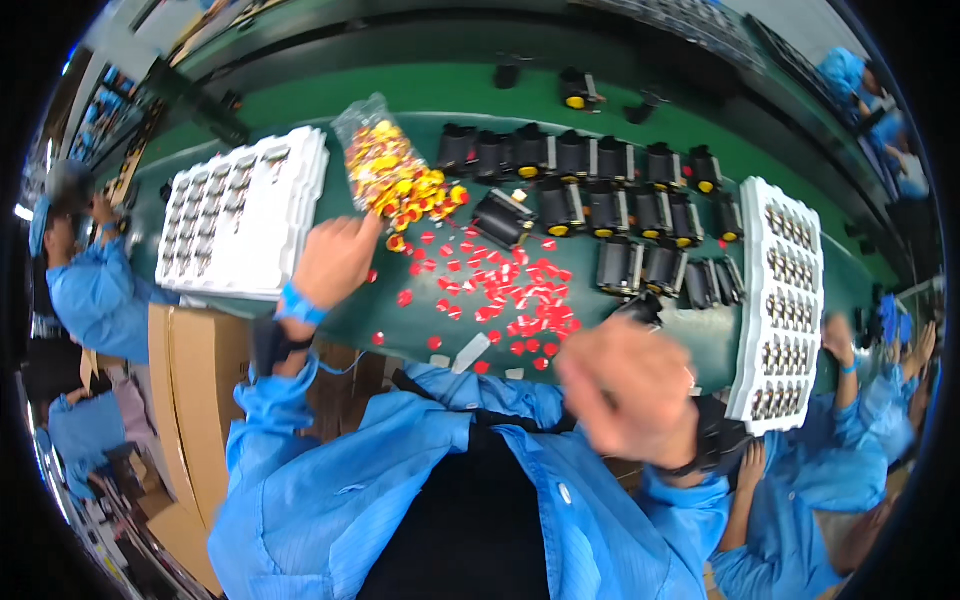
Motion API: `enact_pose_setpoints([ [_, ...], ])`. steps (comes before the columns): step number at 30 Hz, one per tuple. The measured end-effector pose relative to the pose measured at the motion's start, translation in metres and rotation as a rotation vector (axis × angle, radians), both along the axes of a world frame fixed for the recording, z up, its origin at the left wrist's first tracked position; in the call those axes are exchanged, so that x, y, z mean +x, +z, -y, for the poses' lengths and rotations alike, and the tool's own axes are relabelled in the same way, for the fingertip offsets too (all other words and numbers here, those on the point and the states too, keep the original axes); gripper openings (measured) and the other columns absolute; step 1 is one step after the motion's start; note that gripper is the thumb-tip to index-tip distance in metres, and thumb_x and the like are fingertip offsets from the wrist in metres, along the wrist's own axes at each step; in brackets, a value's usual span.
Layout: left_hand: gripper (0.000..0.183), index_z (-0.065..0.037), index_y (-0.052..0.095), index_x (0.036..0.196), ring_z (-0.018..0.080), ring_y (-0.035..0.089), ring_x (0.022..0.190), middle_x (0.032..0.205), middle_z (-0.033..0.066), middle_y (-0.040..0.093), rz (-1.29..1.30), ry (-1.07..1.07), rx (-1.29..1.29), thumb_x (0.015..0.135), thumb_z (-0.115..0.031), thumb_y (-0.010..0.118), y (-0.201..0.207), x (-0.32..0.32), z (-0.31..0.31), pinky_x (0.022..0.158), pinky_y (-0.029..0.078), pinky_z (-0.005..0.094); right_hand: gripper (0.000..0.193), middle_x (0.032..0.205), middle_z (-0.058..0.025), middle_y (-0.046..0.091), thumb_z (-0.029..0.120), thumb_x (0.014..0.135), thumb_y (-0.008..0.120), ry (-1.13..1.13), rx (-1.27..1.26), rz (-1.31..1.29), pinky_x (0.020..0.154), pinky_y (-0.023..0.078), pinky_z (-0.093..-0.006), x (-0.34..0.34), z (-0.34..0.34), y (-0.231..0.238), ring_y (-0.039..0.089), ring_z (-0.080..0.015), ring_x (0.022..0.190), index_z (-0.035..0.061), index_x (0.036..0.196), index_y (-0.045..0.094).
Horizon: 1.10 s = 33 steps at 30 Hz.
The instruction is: Assembling small electronic modules and plastic housings at a factory workstation.
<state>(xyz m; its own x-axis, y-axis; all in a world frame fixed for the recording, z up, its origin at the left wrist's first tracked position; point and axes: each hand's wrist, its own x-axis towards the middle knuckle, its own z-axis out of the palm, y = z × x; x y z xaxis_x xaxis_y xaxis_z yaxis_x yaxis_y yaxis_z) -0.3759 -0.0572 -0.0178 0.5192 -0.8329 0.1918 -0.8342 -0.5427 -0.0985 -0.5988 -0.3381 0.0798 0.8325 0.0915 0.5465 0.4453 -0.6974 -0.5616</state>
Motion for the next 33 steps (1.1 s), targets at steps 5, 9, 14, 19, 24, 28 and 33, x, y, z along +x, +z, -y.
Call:
enact_pose_setpoints([
  [5, 0.029, 0.004, 0.064, 0.101, 0.0244, 0.054, 0.064, 0.068, 0.0079, 0.049, 0.09, -0.2, -0.258, 0.073, -0.003, 0.067, 0.025, -0.067, 0.008, 0.058, 0.044, 0.0379, 0.007, 0.07, -0.0106, 0.065, 0.0, 0.088, 0.065, 0.012, 0.587, -0.373, 0.05, 0.051, -0.0301, -0.008, -0.05, -0.063, 0.064, -0.0198, 0.057, -0.0071, 0.09, 0.066],
  [9, 0.036, 0.009, 0.065, 0.097, 0.0259, 0.057, 0.065, 0.076, 0.0114, 0.057, 0.054, -0.478, -0.515, 0.064, -0.004, 0.07, 0.018, -0.107, 0.046, 0.055, 0.045, 0.0366, 0.025, 0.074, -0.0101, 0.066, 0.015, 0.103, 0.053, 0.078, 1.389, -0.81, 0.046, 0.051, -0.0267, 0.007, -0.062, -0.088, 0.064, -0.0151, 0.058, -0.0061, 0.095, 0.063],
  [14, 0.034, 0.01, 0.066, 0.098, 0.0301, 0.063, 0.074, 0.086, 0.0156, 0.064, -0.066, -0.51, -0.672, 0.068, -0.003, 0.072, 0.015, -0.136, 0.069, 0.066, 0.053, 0.0379, 0.023, 0.067, -0.0101, 0.06, 0.016, 0.102, 0.054, 0.154, 1.592, -0.744, 0.037, 0.039, -0.0248, -0.006, -0.053, -0.096, 0.056, -0.0147, 0.047, -0.0003, 0.086, 0.059],
  [19, 0.014, 0.003, 0.064, 0.106, 0.0146, 0.061, 0.066, 0.078, 0.0098, 0.065, -1.126, -0.005, -0.94, 0.097, -0.007, 0.058, 0.03, -0.153, 0.073, 0.061, 0.048, 0.0294, 0.024, 0.061, -0.0098, 0.055, 0.019, 0.102, 0.053, 0.237, 1.751, -0.665, 0.039, 0.035, -0.0256, -0.009, -0.041, -0.087, 0.048, -0.0157, 0.043, 0.0002, 0.088, 0.057],
  [24, 0.012, 0.003, 0.058, 0.105, 0.0082, 0.059, 0.066, 0.074, 0.0071, 0.066, -1.34, -0.115, -0.799, 0.099, -0.006, 0.056, 0.035, -0.147, 0.091, 0.059, 0.045, 0.0244, 0.025, 0.062, -0.0093, 0.055, 0.02, 0.104, 0.05, 0.274, 1.955, -0.678, 0.039, 0.034, -0.0258, -0.015, -0.04, -0.087, 0.046, -0.015, 0.043, 0.0003, 0.09, 0.057],
  [28, 0.009, 0.004, 0.058, 0.103, 0.0069, 0.057, 0.064, 0.071, 0.0064, 0.065, -1.385, -0.158, -0.861, 0.097, -0.003, 0.056, 0.037, -0.155, 0.103, 0.058, 0.043, 0.0236, 0.026, 0.062, -0.0099, 0.057, 0.02, 0.105, 0.05, 0.211, 1.968, -0.6, 0.039, 0.034, -0.025, -0.024, -0.04, -0.092, 0.047, -0.0149, 0.042, -0.0003, 0.09, 0.057],
  [33, 0.006, 0.003, 0.059, 0.1, 0.0057, 0.056, 0.061, 0.067, 0.0044, 0.064, -1.431, -0.099, -0.843, 0.096, -0.001, 0.058, 0.038, -0.163, 0.104, 0.055, 0.042, 0.0234, 0.028, 0.061, -0.0101, 0.058, 0.02, 0.104, 0.051, 0.108, 1.835, -0.559, 0.04, 0.035, -0.0246, -0.031, -0.041, -0.091, 0.051, -0.0148, 0.044, -0.0004, 0.086, 0.058],
])
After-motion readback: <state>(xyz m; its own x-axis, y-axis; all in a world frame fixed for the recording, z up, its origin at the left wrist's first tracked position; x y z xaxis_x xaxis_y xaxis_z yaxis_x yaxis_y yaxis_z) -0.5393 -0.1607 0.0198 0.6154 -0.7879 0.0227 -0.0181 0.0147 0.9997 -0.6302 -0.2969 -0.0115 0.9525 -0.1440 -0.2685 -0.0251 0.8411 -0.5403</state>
